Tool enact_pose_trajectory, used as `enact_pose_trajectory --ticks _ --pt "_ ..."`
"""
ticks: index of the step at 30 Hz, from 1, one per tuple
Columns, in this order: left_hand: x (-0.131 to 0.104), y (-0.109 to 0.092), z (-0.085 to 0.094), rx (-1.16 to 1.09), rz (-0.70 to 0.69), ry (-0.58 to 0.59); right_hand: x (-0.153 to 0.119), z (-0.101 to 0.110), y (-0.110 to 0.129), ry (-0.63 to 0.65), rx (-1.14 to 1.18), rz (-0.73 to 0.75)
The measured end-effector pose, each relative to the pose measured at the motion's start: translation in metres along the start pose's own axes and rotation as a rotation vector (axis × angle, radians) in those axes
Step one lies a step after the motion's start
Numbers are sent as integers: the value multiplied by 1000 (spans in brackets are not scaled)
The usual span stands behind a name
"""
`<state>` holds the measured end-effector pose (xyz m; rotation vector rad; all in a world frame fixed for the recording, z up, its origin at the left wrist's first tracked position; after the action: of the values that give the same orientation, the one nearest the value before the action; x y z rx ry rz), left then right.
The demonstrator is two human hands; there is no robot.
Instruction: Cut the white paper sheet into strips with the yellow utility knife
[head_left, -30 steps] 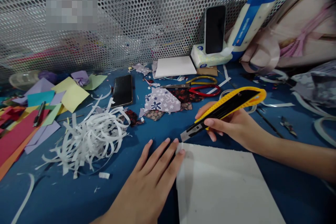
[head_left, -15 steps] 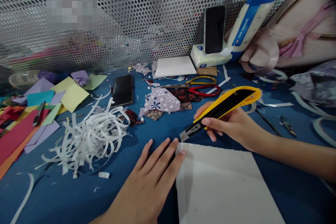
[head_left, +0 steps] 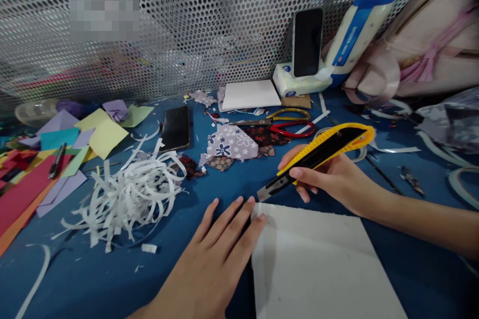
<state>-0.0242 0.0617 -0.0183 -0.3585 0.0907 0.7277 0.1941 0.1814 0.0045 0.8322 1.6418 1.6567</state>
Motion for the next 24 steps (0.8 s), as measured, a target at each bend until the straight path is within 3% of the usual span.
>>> enact_pose_trajectory --ticks 9,15,24 --pt "1 0 0 3 8 -5 0 -4 1 55 63 34" --pt "0 0 0 48 -2 -26 -2 0 0 -35 75 47" --pt "0 0 -1 65 -7 -19 0 -3 1 -24 108 45"
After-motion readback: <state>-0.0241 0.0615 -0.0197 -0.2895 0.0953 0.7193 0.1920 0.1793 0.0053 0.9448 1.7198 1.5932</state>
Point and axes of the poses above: each hand's wrist, its own x-axis towards the middle knuckle, its own z-axis out of the back of the hand, y = z × x, the point moved 4 cm from there along x, towards the middle knuckle, and after that the axes turned 10 degrees about y, right-handed, at the moved point
